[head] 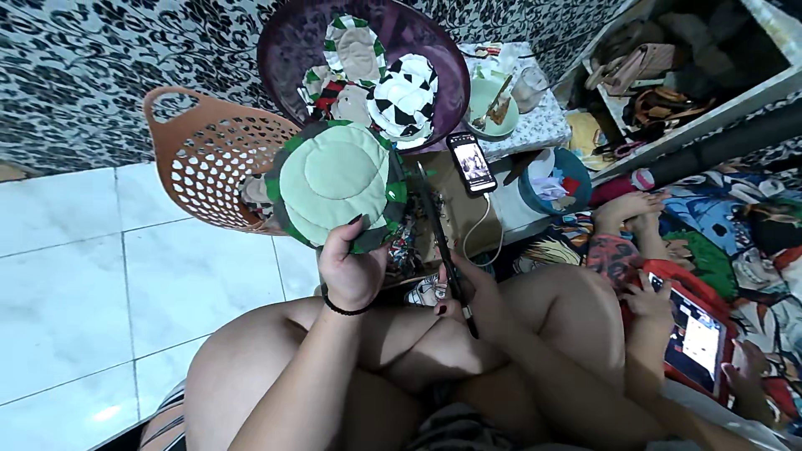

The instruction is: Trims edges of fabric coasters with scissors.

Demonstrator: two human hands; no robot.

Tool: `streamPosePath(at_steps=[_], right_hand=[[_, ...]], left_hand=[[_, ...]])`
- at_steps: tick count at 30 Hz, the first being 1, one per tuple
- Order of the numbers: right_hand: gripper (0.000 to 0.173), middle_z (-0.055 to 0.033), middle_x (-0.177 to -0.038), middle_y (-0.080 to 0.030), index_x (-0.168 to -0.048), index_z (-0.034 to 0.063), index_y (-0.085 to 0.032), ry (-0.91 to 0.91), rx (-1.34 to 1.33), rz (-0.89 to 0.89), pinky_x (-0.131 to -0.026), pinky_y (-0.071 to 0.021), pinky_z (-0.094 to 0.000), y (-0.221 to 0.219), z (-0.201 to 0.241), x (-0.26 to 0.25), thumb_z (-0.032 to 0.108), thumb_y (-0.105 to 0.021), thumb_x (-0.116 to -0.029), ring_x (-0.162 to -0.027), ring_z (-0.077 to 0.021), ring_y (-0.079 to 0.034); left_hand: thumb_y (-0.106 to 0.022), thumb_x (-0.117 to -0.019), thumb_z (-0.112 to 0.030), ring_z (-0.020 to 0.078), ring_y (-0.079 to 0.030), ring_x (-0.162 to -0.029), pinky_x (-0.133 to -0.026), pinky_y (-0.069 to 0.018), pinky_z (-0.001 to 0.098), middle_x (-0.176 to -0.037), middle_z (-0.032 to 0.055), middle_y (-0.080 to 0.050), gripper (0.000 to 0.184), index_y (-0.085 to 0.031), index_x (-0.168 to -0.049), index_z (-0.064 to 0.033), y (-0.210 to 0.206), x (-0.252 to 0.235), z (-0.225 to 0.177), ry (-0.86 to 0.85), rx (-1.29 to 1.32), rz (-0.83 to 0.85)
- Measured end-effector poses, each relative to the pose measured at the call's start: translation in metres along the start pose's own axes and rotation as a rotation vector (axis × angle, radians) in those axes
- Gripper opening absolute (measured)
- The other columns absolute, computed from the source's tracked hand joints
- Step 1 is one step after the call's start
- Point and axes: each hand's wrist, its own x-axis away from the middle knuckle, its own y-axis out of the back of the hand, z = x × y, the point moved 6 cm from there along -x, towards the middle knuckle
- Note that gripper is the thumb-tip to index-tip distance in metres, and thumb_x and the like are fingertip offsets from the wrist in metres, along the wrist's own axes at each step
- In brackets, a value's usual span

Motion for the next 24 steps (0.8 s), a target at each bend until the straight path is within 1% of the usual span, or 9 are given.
streamPosePath(at_steps=[2,4,6,8,11,12,16,19,24], right_hand=[[0.084,-0.0152,-0.124,-0.06,-0.146,-0.0116,-0.042,0.034,0.011,-0.017,-0.072,-0.0527,-0.0156,0.0,0.002,0.0,0.035,-0.078,-0.0862,-0.084,0.0012,-0.06],[0.081,-0.0163,-0.124,-0.061,-0.143,-0.0134,-0.046,0.102,0.035,-0.026,-0.082,-0.0518,-0.0159,-0.001,0.006,0.0,0.03,-0.08,-0.0843,-0.095,-0.0008,-0.06],[0.085,-0.0185,-0.126,-0.063,-0.142,-0.0139,-0.048,0.159,0.068,-0.013,-0.088,-0.0515,-0.018,-0.004,0.009,-0.001,0.034,-0.083,-0.082,-0.101,-0.0036,-0.061],[0.088,-0.0165,-0.127,-0.062,-0.145,-0.0109,-0.046,0.154,0.074,0.028,-0.087,-0.052,-0.0185,-0.007,0.007,-0.002,0.036,-0.084,-0.0809,-0.098,-0.0038,-0.061],[0.089,-0.0131,-0.12,-0.062,-0.146,-0.0096,-0.046,0.149,0.063,0.046,-0.074,-0.0507,-0.0163,-0.01,0.005,-0.003,0.037,-0.085,-0.0811,-0.082,-0.0005,-0.057],[0.089,-0.0125,-0.119,-0.062,-0.147,-0.0098,-0.045,0.144,0.055,0.05,-0.072,-0.0506,-0.0158,-0.01,0.005,-0.003,0.036,-0.084,-0.082,-0.08,0.0,-0.056],[0.09,-0.0098,-0.113,-0.062,-0.145,-0.0107,-0.045,0.144,0.063,0.036,-0.069,-0.05,-0.0146,-0.009,0.004,-0.003,0.042,-0.083,-0.0829,-0.076,0.0013,-0.055],[0.088,-0.0121,-0.116,-0.062,-0.144,-0.0131,-0.044,0.147,0.059,0.04,-0.071,-0.0494,-0.0125,-0.008,0.008,-0.004,0.039,-0.082,-0.0837,-0.078,0.0025,-0.055],[0.089,-0.0116,-0.118,-0.061,-0.145,-0.0129,-0.043,0.12,0.043,0.05,-0.071,-0.0493,-0.0118,-0.009,0.008,-0.004,0.039,-0.082,-0.084,-0.079,0.0036,-0.055]], left_hand=[[-0.031,-0.0956,-0.012,0.0081,-0.069,-0.1,-0.092,-0.0558,0.0346,-0.1,-0.0034,-0.074,0.041,-0.071,-0.095,-0.0206,0.0,0.001,0.002,0.001,-0.04,-0.002],[-0.031,-0.095,-0.011,0.0049,-0.069,-0.094,-0.087,-0.0565,0.0302,-0.094,-0.0061,-0.074,0.042,-0.071,-0.09,-0.0224,-0.001,0.002,0.004,0.017,-0.083,-0.027],[-0.031,-0.0941,-0.011,0.0046,-0.069,-0.092,-0.085,-0.0568,0.0302,-0.092,-0.0066,-0.074,0.043,-0.071,-0.087,-0.0232,-0.001,0.004,0.007,0.034,-0.105,-0.032],[-0.03,-0.0933,-0.011,0.0046,-0.069,-0.091,-0.083,-0.057,0.0303,-0.091,-0.0064,-0.075,0.043,-0.071,-0.084,-0.0231,-0.001,0.005,0.011,0.048,-0.125,-0.032],[-0.031,-0.0919,-0.011,0.0046,-0.069,-0.088,-0.081,-0.0569,0.0308,-0.088,-0.0067,-0.074,0.043,-0.07,-0.082,-0.0236,-0.001,0.007,0.014,0.06,-0.151,-0.041],[-0.031,-0.0915,-0.011,0.0045,-0.069,-0.087,-0.081,-0.0569,0.0307,-0.086,-0.0069,-0.074,0.043,-0.07,-0.08,-0.024,-0.001,0.007,0.014,0.056,-0.152,-0.039],[-0.033,-0.0909,-0.011,0.0041,-0.069,-0.09,-0.082,-0.0569,0.03,-0.089,-0.0073,-0.075,0.042,-0.072,-0.083,-0.0247,-0.002,0.008,0.016,0.043,-0.138,-0.007],[-0.033,-0.0906,-0.011,0.0039,-0.069,-0.091,-0.082,-0.0567,0.0295,-0.09,-0.0071,-0.075,0.042,-0.072,-0.084,-0.0246,-0.004,0.009,0.016,0.049,-0.126,-0.007],[-0.032,-0.0908,-0.011,0.0034,-0.069,-0.091,-0.082,-0.0564,0.0283,-0.09,-0.007,-0.075,0.043,-0.072,-0.083,-0.0247,-0.005,0.009,0.017,0.059,-0.114,0.005]])
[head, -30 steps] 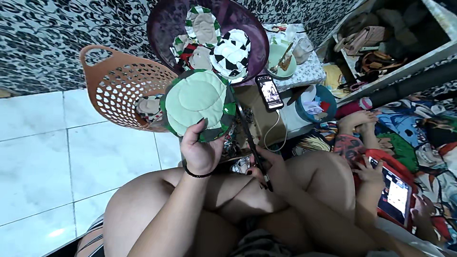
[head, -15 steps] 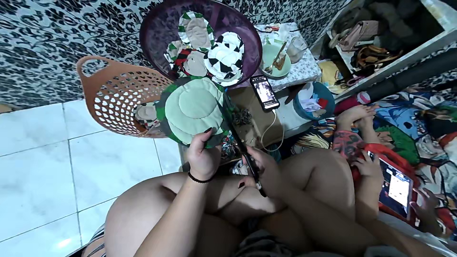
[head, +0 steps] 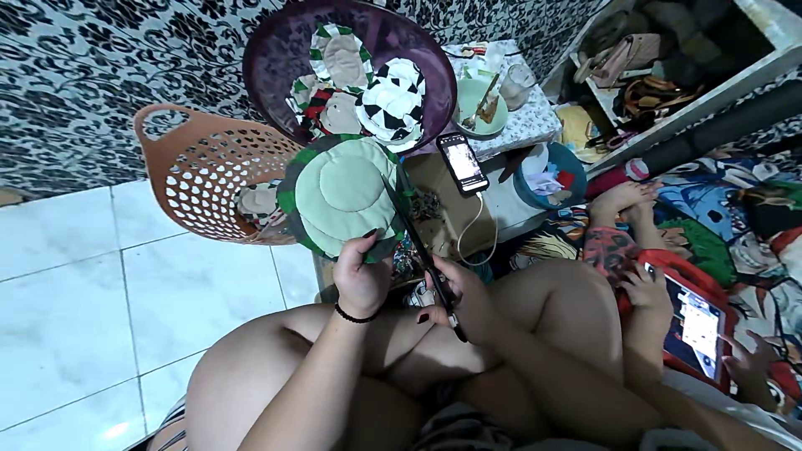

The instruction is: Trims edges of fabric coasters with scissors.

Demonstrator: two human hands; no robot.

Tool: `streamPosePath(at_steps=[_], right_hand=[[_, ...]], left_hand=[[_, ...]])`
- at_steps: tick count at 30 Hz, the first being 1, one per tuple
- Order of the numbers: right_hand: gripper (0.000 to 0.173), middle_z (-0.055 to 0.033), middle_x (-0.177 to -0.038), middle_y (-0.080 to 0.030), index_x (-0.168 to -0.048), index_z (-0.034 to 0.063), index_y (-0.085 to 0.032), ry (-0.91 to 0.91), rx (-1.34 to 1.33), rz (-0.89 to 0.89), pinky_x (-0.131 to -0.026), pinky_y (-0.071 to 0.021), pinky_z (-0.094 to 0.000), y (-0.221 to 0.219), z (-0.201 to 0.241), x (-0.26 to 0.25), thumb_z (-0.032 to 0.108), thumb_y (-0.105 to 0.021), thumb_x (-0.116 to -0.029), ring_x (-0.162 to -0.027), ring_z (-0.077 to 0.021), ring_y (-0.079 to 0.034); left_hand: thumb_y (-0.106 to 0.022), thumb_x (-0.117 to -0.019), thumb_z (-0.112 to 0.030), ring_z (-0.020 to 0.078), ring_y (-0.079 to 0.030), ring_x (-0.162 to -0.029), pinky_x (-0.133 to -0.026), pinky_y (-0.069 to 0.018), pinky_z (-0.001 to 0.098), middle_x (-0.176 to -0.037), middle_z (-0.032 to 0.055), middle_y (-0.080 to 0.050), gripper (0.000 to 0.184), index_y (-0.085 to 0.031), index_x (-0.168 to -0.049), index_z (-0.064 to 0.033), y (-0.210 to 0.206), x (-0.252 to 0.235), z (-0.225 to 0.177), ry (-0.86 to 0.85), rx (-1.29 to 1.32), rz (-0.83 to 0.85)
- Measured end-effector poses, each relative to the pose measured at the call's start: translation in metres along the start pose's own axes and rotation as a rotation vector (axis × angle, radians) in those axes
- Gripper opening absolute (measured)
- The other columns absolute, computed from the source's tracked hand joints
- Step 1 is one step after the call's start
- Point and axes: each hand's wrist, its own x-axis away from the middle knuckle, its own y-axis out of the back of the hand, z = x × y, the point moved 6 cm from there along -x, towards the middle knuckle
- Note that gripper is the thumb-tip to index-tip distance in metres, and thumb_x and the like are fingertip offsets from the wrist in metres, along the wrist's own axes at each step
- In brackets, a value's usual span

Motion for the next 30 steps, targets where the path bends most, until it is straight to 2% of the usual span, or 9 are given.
streamPosePath(at_steps=[5,8,11,15,18,20,23,26,30], right_hand=[[0.088,-0.012,-0.118,-0.061,-0.146,-0.0129,-0.043,-0.005,0.012,0.005,-0.07,-0.0483,-0.0116,0.0,-0.001,0.0,0.037,-0.082,-0.0844,-0.078,0.0033,-0.054],[0.089,-0.0113,-0.116,-0.061,-0.145,-0.012,-0.044,-0.001,0.015,-0.001,-0.07,-0.0485,-0.0115,0.0,-0.002,0.0,0.039,-0.083,-0.0838,-0.077,0.0035,-0.054],[0.088,-0.0108,-0.116,-0.061,-0.144,-0.0114,-0.046,0.014,0.028,-0.008,-0.07,-0.0485,-0.0117,0.0,-0.002,-0.001,0.039,-0.084,-0.0825,-0.078,0.0028,-0.054],[0.09,-0.0122,-0.12,-0.061,-0.146,-0.0105,-0.045,0.008,0.063,0.003,-0.073,-0.0487,-0.0124,0.001,-0.003,-0.002,0.04,-0.084,-0.0823,-0.081,0.0014,-0.055],[0.09,-0.0167,-0.13,-0.06,-0.148,-0.0088,-0.044,-0.03,0.09,0.028,-0.079,-0.0518,-0.0172,0.002,-0.004,-0.001,0.041,-0.083,-0.0827,-0.09,-0.004,-0.06],[0.088,-0.0175,-0.133,-0.059,-0.146,-0.0076,-0.047,-0.024,0.077,0.032,-0.076,-0.0524,-0.0174,0.002,-0.005,-0.002,0.043,-0.082,-0.0832,-0.087,-0.003,-0.061],[0.085,-0.01,-0.12,-0.064,-0.145,-0.0096,-0.046,-0.01,0.028,0.03,-0.072,-0.0529,-0.0159,0.001,-0.004,-0.001,0.038,-0.082,-0.0845,-0.08,0.0005,-0.059],[0.085,-0.0064,-0.11,-0.065,-0.143,-0.0109,-0.047,-0.025,0.012,-0.021,-0.073,-0.0518,-0.0162,0.005,-0.005,-0.001,0.041,-0.08,-0.0843,-0.081,0.0002,-0.058],[0.072,-0.0039,-0.103,-0.062,-0.141,-0.008,-0.049,-0.101,-0.077,-0.015,-0.062,-0.0561,-0.0194,0.01,-0.007,-0.003,0.034,-0.077,-0.089,-0.072,-0.0023,-0.061]], left_hand=[[-0.032,-0.0907,-0.01,0.0051,-0.069,-0.098,-0.088,-0.056,0.0309,-0.097,-0.0056,-0.075,0.042,-0.073,-0.09,-0.0236,-0.001,0.001,0.0,-0.004,0.034,0.008],[-0.036,-0.0898,-0.011,0.0047,-0.069,-0.096,-0.086,-0.0563,0.03,-0.096,-0.0059,-0.075,0.04,-0.074,-0.089,-0.0243,-0.002,0.0,0.0,-0.026,0.051,0.038],[-0.039,-0.0895,-0.012,0.0054,-0.068,-0.099,-0.087,-0.0563,0.0306,-0.099,-0.0055,-0.075,0.037,-0.074,-0.094,-0.0236,-0.003,-0.001,-0.001,-0.04,0.09,0.071],[-0.038,-0.0902,-0.011,0.0058,-0.069,-0.098,-0.086,-0.0568,0.0304,-0.1,-0.0048,-0.075,0.037,-0.073,-0.097,-0.0227,-0.002,-0.001,0.0,-0.044,0.112,0.076],[-0.038,-0.09,-0.012,0.0057,-0.069,-0.095,-0.081,-0.0573,0.0298,-0.098,-0.0052,-0.075,0.037,-0.073,-0.095,-0.0236,-0.002,-0.001,0.0,-0.036,0.109,0.066],[-0.038,-0.0899,-0.013,0.0061,-0.069,-0.095,-0.082,-0.0578,0.0305,-0.099,-0.0049,-0.075,0.037,-0.073,-0.095,-0.0241,-0.003,-0.001,-0.001,-0.032,0.113,0.062],[-0.041,-0.09,-0.014,0.0071,-0.069,-0.097,-0.084,-0.0578,0.0318,-0.1,-0.0041,-0.075,0.035,-0.074,-0.096,-0.0238,-0.003,-0.001,-0.002,-0.04,0.122,0.07],[-0.043,-0.0889,-0.014,0.0075,-0.07,-0.097,-0.085,-0.0579,0.0322,-0.099,-0.0038,-0.076,0.034,-0.075,-0.094,-0.0237,-0.003,-0.001,-0.003,-0.05,0.138,0.072],[-0.041,-0.0896,-0.014,0.0084,-0.07,-0.099,-0.087,-0.0574,0.0334,-0.101,-0.0026,-0.076,0.035,-0.075,-0.095,-0.022,-0.003,-0.001,-0.004,-0.066,0.15,0.085]])
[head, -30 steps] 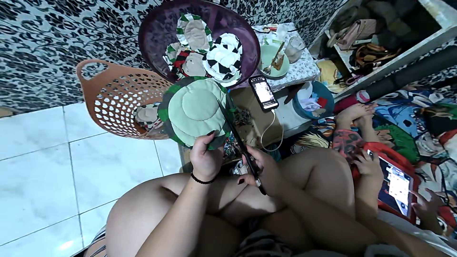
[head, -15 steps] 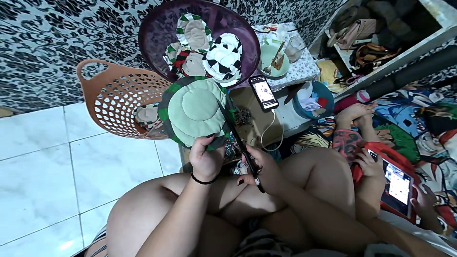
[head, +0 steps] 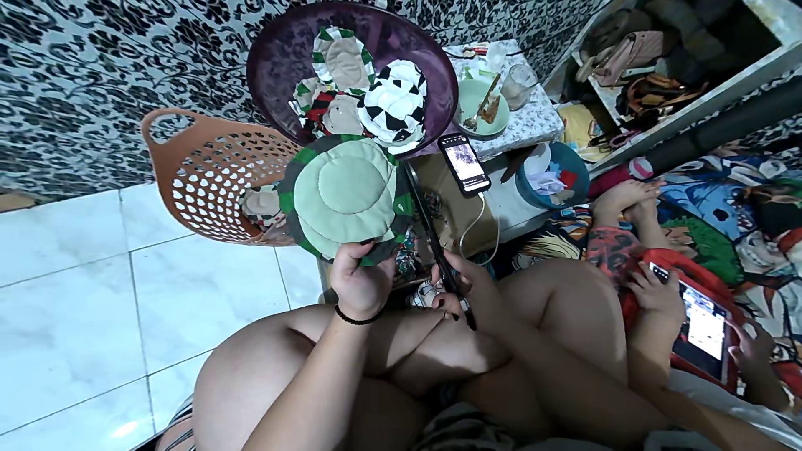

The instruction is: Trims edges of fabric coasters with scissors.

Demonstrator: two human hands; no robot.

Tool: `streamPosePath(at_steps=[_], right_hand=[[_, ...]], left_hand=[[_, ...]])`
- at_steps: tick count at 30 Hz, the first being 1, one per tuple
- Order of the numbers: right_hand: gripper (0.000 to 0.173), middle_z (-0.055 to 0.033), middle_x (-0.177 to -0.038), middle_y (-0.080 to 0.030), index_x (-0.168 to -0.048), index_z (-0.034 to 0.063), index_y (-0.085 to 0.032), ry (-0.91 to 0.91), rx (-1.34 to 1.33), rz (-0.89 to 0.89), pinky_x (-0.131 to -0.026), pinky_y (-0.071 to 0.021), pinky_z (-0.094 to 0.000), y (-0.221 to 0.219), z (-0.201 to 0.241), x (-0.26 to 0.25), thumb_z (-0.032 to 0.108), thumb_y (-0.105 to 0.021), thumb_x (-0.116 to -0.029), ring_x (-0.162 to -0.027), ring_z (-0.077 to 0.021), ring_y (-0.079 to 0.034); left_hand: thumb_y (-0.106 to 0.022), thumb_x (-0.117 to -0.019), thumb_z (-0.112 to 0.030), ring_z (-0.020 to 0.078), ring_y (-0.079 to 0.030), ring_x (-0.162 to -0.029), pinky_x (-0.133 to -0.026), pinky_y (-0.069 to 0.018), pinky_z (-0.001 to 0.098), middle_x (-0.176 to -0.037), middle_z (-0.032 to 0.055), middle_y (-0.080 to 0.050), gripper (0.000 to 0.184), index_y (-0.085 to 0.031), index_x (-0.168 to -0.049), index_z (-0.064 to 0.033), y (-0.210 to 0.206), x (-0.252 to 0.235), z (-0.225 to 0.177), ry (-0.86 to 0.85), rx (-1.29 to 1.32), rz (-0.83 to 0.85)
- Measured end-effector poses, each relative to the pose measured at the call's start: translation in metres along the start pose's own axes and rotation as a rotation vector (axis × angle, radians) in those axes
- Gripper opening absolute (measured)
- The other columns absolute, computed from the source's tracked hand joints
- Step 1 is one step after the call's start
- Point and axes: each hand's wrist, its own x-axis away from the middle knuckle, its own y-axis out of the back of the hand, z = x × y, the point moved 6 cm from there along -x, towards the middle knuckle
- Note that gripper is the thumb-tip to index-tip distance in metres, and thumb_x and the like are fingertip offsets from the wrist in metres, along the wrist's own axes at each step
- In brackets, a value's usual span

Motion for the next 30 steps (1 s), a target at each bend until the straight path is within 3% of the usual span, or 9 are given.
streamPosePath(at_steps=[3,7,11,14,17,20,25,28,30], right_hand=[[0.064,-0.0041,-0.101,-0.062,-0.139,-0.0073,-0.05,-0.014,-0.019,-0.001,-0.057,-0.0545,-0.0195,0.001,-0.002,-0.001,0.028,-0.074,-0.0908,-0.067,-0.0029,-0.06],[0.069,-0.0029,-0.103,-0.061,-0.141,-0.0066,-0.048,-0.02,0.013,-0.007,-0.063,-0.0543,-0.017,0.002,-0.001,-0.001,0.032,-0.075,-0.0903,-0.074,-0.0009,-0.06],[0.08,0.001,-0.095,-0.056,-0.133,-0.0081,-0.045,0.019,-0.056,0.042,-0.071,-0.0535,-0.0195,-0.001,-0.007,-0.002,0.052,-0.071,-0.088,-0.077,-0.0008,-0.058],[0.107,-0.0004,-0.1,-0.057,-0.148,-0.0114,-0.032,0.009,-0.062,0.106,-0.075,-0.0521,-0.0187,-0.007,-0.01,-0.001,0.065,-0.07,-0.0835,-0.08,-0.0004,-0.057],[0.111,-0.0038,-0.107,-0.059,-0.151,-0.0111,-0.03,0.009,-0.073,0.126,-0.071,-0.0516,-0.0184,-0.01,-0.008,0.0,0.065,-0.071,-0.0817,-0.078,-0.0001,-0.057],[0.104,-0.0037,-0.108,-0.058,-0.148,-0.011,-0.035,0.008,-0.05,0.099,-0.072,-0.0507,-0.0168,-0.009,-0.004,0.001,0.06,-0.073,-0.0829,-0.079,0.0013,-0.056],[0.094,-0.0007,-0.103,-0.06,-0.135,-0.01,-0.05,0.049,-0.032,0.035,-0.071,-0.0491,-0.0158,-0.003,-0.003,0.0,0.065,-0.071,-0.0818,-0.08,0.0025,-0.054],[0.083,0.0006,-0.099,-0.061,-0.127,-0.0085,-0.054,0.074,-0.093,0.009,-0.065,-0.0521,-0.0166,-0.001,-0.003,0.0,0.06,-0.072,-0.084,-0.073,0.0028,-0.057],[0.082,0.001,-0.1,-0.062,-0.129,-0.0086,-0.054,0.076,-0.111,0.005,-0.063,-0.052,-0.0171,-0.001,-0.003,0.001,0.058,-0.073,-0.0848,-0.071,0.0025,-0.057]], left_hand=[[-0.041,-0.0899,-0.013,0.0094,-0.069,-0.102,-0.091,-0.0565,0.0351,-0.103,-0.0023,-0.075,0.035,-0.074,-0.097,-0.0213,-0.001,0.0,-0.002,-0.016,0.016,0.015],[-0.043,-0.0897,-0.013,0.0112,-0.069,-0.105,-0.093,-0.0564,0.0378,-0.105,-0.0012,-0.075,0.033,-0.074,-0.1,-0.0208,-0.001,-0.001,-0.004,-0.015,0.047,0.031],[-0.045,-0.089,-0.015,0.014,-0.07,-0.103,-0.092,-0.0569,0.0401,-0.105,0.0013,-0.075,0.031,-0.073,-0.099,-0.0193,0.001,-0.002,-0.005,0.019,0.104,-0.003],[-0.041,-0.0896,-0.014,0.0158,-0.069,-0.105,-0.093,-0.0565,0.042,-0.106,0.0026,-0.074,0.033,-0.072,-0.1,-0.0183,0.002,-0.002,-0.004,0.06,0.121,-0.043],[-0.039,-0.089,-0.013,0.0145,-0.07,-0.104,-0.092,-0.057,0.0405,-0.105,0.0021,-0.075,0.035,-0.072,-0.098,-0.0185,0.001,-0.001,-0.003,0.076,0.092,-0.066],[-0.04,-0.0886,-0.014,0.0131,-0.07,-0.103,-0.091,-0.0572,0.0388,-0.104,0.0011,-0.075,0.034,-0.074,-0.095,-0.0204,-0.001,0.0,-0.002,0.103,0.065,-0.046],[-0.041,-0.0887,-0.015,0.0132,-0.07,-0.1,-0.087,-0.0584,0.0384,-0.103,0.0007,-0.075,0.034,-0.074,-0.096,-0.0218,-0.002,0.001,0.0,0.137,0.047,-0.03],[-0.041,-0.0897,-0.016,0.0124,-0.071,-0.1,-0.086,-0.0587,0.0375,-0.103,0.0002,-0.076,0.034,-0.075,-0.096,-0.0217,-0.004,0.002,0.0,0.144,0.042,0.004],[-0.042,-0.0896,-0.017,0.0131,-0.071,-0.1,-0.087,-0.0588,0.0381,-0.103,0.0007,-0.076,0.033,-0.075,-0.097,-0.0212,-0.003,0.002,0.001,0.144,0.059,0.015]])
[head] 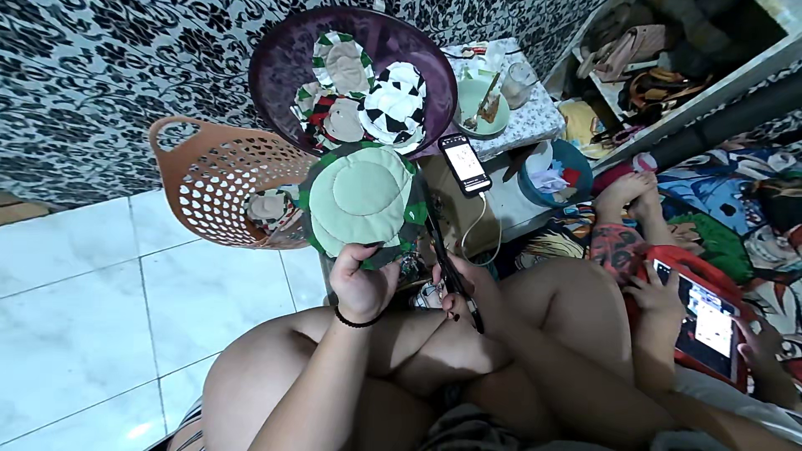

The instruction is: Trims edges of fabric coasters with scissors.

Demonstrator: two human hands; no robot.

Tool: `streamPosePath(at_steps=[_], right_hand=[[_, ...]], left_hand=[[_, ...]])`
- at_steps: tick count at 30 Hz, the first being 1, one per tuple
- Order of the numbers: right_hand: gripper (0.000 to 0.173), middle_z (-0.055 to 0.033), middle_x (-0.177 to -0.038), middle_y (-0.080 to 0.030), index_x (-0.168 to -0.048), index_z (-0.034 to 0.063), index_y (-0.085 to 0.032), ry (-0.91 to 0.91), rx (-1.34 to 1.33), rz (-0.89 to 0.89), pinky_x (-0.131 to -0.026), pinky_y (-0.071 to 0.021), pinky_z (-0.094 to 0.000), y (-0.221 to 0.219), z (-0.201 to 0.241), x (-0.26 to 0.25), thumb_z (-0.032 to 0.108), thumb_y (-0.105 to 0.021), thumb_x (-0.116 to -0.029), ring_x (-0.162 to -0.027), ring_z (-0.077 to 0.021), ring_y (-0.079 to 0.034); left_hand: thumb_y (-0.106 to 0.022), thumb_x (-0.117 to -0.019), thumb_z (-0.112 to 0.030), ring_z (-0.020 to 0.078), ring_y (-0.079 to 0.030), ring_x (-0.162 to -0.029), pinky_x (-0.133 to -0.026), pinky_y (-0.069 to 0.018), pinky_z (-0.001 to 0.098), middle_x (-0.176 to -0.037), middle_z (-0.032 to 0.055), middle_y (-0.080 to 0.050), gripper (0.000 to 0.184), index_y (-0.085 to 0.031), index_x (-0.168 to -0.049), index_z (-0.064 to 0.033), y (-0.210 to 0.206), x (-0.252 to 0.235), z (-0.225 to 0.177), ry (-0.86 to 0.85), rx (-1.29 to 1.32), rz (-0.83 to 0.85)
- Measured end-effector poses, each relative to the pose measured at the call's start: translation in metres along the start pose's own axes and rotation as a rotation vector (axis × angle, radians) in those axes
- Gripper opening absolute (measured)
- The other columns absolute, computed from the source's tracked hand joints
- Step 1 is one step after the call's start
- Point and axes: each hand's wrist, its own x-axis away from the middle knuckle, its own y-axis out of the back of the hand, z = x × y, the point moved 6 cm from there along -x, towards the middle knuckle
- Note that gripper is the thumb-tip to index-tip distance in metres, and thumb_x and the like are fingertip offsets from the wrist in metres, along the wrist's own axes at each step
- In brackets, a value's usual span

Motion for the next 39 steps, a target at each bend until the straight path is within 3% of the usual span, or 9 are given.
streamPosePath(at_steps=[5,12,16,22,31,36,39], right_hand=[[0.089,0.0017,-0.098,-0.061,-0.14,-0.0107,-0.046,-0.05,-0.043,-0.002,-0.055,-0.0521,-0.0175,-0.001,-0.002,0.001,0.053,-0.074,-0.0855,-0.065,0.0007,-0.056],[0.083,0.0028,-0.091,-0.061,-0.144,-0.0135,-0.041,-0.042,-0.064,-0.02,-0.054,-0.0493,-0.0167,-0.001,-0.001,0.002,0.042,-0.071,-0.0902,-0.061,0.0015,-0.053],[0.079,0.0037,-0.088,-0.061,-0.14,-0.0124,-0.046,-0.039,-0.067,-0.045,-0.052,-0.049,-0.0161,-0.001,-0.001,0.002,0.043,-0.073,-0.0903,-0.059,0.0021,-0.052],[0.061,0.0021,-0.087,-0.06,-0.14,-0.0106,-0.048,-0.065,-0.053,-0.065,-0.051,-0.0486,-0.0163,-0.003,0.002,0.003,0.025,-0.068,-0.0948,-0.057,0.0011,-0.051],[0.056,0.0018,-0.088,-0.062,-0.137,-0.0098,-0.053,-0.007,-0.016,-0.095,-0.049,-0.0471,-0.0145,-0.002,0.006,0.005,0.024,-0.069,-0.095,-0.056,0.0025,-0.051],[0.054,0.0017,-0.088,-0.062,-0.139,-0.0074,-0.053,-0.046,0.002,-0.084,-0.048,-0.046,-0.0145,-0.002,0.007,0.006,0.02,-0.07,-0.095,-0.054,0.0023,-0.05],[0.068,0.0025,-0.09,-0.061,-0.143,-0.0089,-0.046,-0.028,-0.103,-0.017,-0.049,-0.0479,-0.0165,-0.005,0.003,0.004,0.029,-0.072,-0.0931,-0.056,0.001,-0.051]], left_hand=[[-0.043,-0.0899,-0.018,0.0144,-0.071,-0.098,-0.085,-0.0595,0.039,-0.102,0.0016,-0.076,0.032,-0.074,-0.097,-0.0213,0.002,-0.001,0.0,-0.015,0.021,0.001],[-0.043,-0.0905,-0.018,0.0153,-0.072,-0.099,-0.086,-0.0595,0.0397,-0.102,0.0029,-0.076,0.032,-0.074,-0.097,-0.0204,0.003,-0.001,0.0,-0.015,0.053,-0.013],[-0.042,-0.0904,-0.017,0.0166,-0.071,-0.102,-0.089,-0.0584,0.0421,-0.104,0.0036,-0.075,0.033,-0.074,-0.099,-0.0194,0.002,-0.001,0.001,-0.009,0.058,-0.015],[-0.044,-0.0895,-0.018,0.0167,-0.072,-0.099,-0.086,-0.0596,0.0413,-0.102,0.0038,-0.076,0.031,-0.074,-0.097,-0.02,0.003,-0.001,0.002,-0.012,0.076,-0.029],[-0.044,-0.09,-0.02,0.021,-0.071,-0.104,-0.092,-0.0572,0.0473,-0.107,0.0061,-0.075,0.031,-0.073,-0.101,-0.0187,0.006,-0.002,0.002,-0.014,0.106,-0.025],[-0.035,-0.091,-0.018,0.0302,-0.067,-0.115,-0.099,-0.0523,0.0594,-0.116,0.0113,-0.072,0.038,-0.068,-0.11,-0.0166,0.012,-0.006,-0.005,0.01,0.07,-0.049],[-0.039,-0.0897,-0.019,0.0304,-0.067,-0.115,-0.098,-0.053,0.059,-0.117,0.0112,-0.072,0.035,-0.068,-0.109,-0.0167,0.016,-0.009,-0.012,0.029,0.049,-0.024]])
